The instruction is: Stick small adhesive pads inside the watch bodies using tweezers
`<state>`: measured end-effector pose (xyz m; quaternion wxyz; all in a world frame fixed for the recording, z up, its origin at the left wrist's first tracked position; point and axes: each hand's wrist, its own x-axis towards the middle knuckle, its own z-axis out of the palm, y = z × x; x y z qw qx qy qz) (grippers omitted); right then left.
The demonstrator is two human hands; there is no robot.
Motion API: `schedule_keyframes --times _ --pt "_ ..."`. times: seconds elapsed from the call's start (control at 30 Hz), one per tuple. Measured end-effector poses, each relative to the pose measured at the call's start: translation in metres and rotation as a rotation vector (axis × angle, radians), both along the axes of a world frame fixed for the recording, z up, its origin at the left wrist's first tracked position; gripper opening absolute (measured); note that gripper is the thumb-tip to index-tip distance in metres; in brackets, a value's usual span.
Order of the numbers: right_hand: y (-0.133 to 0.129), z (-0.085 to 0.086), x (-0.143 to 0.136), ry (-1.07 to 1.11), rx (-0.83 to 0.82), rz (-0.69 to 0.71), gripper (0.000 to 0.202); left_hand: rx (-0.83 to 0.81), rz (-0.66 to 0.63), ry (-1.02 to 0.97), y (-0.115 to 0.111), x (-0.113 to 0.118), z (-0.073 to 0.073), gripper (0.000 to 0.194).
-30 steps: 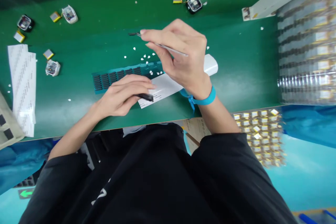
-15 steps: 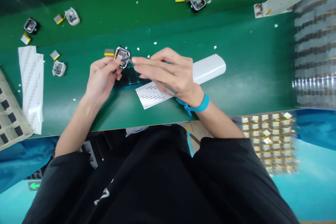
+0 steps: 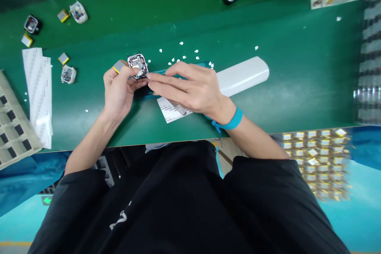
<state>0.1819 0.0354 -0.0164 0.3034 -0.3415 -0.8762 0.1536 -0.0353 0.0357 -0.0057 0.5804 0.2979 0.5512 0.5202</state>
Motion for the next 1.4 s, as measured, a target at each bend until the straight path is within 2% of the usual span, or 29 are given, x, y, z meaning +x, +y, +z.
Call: schedule_keyframes --times 0.07,0.2,0.37,0.5,0.7,0.77,0.9,1.07,1.4 --pt "-0.001 -0.001 0.0 0.002 -0.04 -0.013 0.03 0.002 0.003 0.001 -0.002 0.001 0.003 0.019" --pt "-0.001 -0.002 -0.001 -0.003 0.035 -0.017 0.029 0.011 0.004 -0.023 -0.004 0.002 0.004 0.019" --pt "0.001 0.005 -0.003 -0.191 0.288 0.104 0.023 0.028 0.049 -0.035 -0.005 0.002 0.001 0.02" --pt "0.002 0.004 -0.002 -0.122 0.486 0.149 0.024 0.033 0.064 -0.025 -0.005 0.003 -0.002 0.02" --pt "0.005 -0.01 -0.005 -0.005 0.464 0.124 0.023 0.062 0.088 -0.027 -0.005 0.004 -0.002 0.022" --pt "0.006 -0.013 -0.009 0.026 0.519 0.125 0.024 0.071 0.098 -0.027 -0.004 0.005 -0.004 0.022" --pt "0.01 -0.01 -0.013 0.019 0.638 0.124 0.022 0.054 0.105 -0.047 -0.002 0.004 -0.005 0.021" --pt "0.013 -0.007 -0.01 -0.013 0.587 0.137 0.035 0.07 0.079 -0.06 -0.001 0.003 -0.003 0.014" --pt "0.011 -0.004 -0.012 -0.021 0.657 0.15 0.026 0.058 0.084 -0.026 0.0 -0.001 0.002 0.021"
